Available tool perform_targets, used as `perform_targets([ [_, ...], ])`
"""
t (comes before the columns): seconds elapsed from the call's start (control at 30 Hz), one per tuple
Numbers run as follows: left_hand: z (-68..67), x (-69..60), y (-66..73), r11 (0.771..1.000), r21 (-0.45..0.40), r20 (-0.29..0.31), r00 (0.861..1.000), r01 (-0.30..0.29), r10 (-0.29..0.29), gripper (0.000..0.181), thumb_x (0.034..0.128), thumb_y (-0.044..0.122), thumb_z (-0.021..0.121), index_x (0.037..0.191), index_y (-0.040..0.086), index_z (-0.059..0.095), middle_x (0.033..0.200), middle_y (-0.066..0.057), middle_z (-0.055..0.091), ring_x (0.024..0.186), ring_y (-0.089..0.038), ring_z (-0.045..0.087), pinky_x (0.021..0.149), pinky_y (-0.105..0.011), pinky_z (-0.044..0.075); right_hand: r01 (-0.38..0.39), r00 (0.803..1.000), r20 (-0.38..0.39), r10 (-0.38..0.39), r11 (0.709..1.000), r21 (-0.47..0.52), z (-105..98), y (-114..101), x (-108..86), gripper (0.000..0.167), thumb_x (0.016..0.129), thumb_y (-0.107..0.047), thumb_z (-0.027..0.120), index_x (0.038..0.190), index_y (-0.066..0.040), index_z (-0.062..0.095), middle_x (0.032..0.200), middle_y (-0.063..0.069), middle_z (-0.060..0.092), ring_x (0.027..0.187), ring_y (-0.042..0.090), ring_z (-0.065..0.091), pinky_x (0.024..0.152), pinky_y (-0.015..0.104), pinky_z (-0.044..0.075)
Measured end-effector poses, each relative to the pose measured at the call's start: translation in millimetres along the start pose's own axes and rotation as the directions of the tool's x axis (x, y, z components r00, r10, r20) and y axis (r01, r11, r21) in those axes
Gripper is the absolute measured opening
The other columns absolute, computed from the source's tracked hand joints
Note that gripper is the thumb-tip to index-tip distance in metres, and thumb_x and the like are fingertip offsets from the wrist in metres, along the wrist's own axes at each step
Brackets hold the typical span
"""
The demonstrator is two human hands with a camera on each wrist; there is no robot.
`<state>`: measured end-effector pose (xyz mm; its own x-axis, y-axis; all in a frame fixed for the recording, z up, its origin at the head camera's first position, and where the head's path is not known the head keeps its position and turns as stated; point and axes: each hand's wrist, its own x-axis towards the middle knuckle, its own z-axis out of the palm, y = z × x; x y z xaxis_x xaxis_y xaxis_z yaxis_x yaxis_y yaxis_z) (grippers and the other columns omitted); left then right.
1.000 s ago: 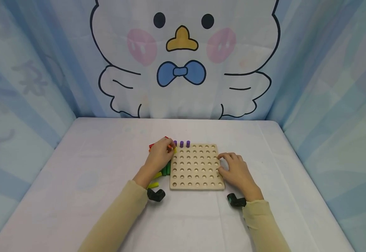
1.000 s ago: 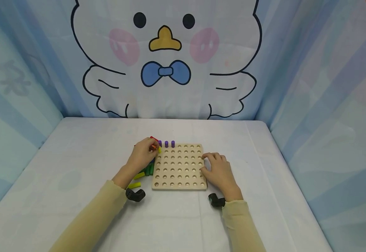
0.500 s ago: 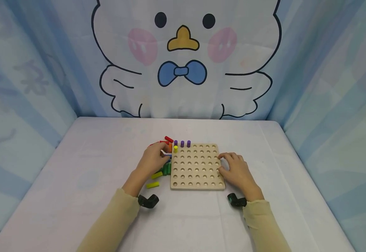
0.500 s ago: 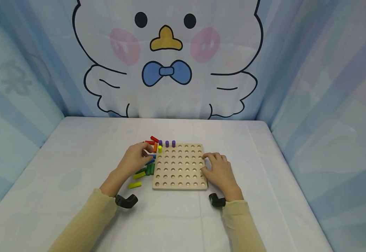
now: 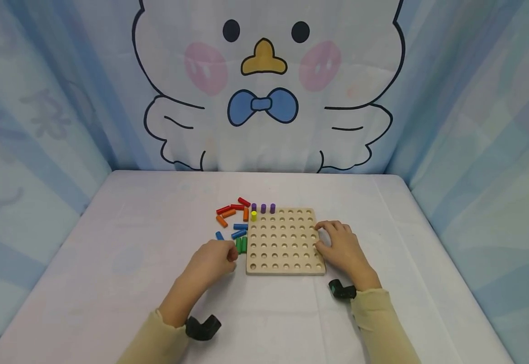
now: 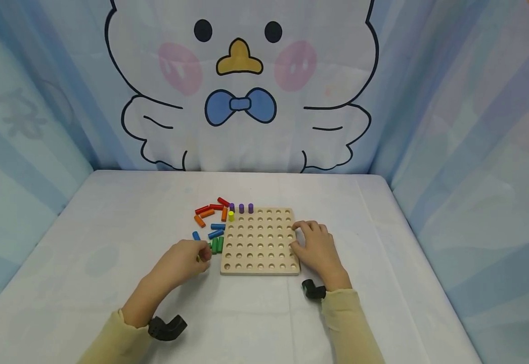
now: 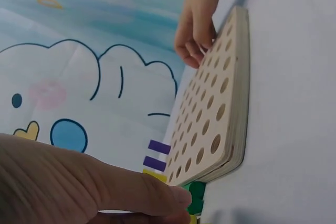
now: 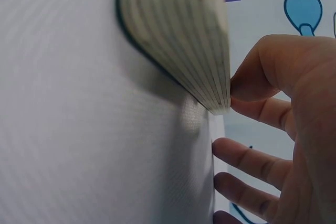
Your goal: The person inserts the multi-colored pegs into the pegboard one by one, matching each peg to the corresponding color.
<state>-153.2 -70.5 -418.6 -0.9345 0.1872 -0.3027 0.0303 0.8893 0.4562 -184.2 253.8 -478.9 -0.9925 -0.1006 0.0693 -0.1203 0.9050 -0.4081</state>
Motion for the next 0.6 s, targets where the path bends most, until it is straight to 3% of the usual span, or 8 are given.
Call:
perform_targets([
  [0.13,5.7,-10.3,-1.6,0.999,0.052,-0.011,1.000,0.007,-0.007,0.011,0.0890,0.010,0.079,0.096,0.012,0.071,0.085,-0.001,0.064,0.080,-0.018,0.056,0.079,-0.036,0.056,-0.005,1.000,0.002,0.005,1.000,0.005,0,1,-0.1,0.038,0.093,-0.024,0.063,0.129,-0.014,0.061,0.142,0.022,0.055,0.134,0.048,0.046,0.108,0.068,0.037],
  [0.37,21.4,-20.0,-11.8,0.990,0.124,-0.061,0.996,-0.061,0.069,0.014,0.0876,0.005,0.078,0.097,0.012,0.070,0.090,-0.001,0.062,0.085,-0.019,0.053,0.080,-0.036,0.056,-0.004,1.000,0.006,0.004,1.000,0.004,1,1,-0.4,0.038,0.092,-0.024,0.062,0.129,-0.014,0.061,0.142,0.022,0.055,0.133,0.049,0.046,0.107,0.068,0.037],
  [0.6,30.7,-27.2,-15.2,0.985,0.147,-0.092,0.990,-0.093,0.107,0.012,0.0916,0.006,0.075,0.096,0.014,0.068,0.090,-0.001,0.060,0.083,-0.018,0.052,0.080,-0.035,0.056,-0.002,1.000,0.004,0.002,1.000,0.001,0,0,0.2,0.037,0.093,-0.023,0.062,0.129,-0.015,0.062,0.142,0.022,0.056,0.133,0.049,0.047,0.107,0.069,0.037],
])
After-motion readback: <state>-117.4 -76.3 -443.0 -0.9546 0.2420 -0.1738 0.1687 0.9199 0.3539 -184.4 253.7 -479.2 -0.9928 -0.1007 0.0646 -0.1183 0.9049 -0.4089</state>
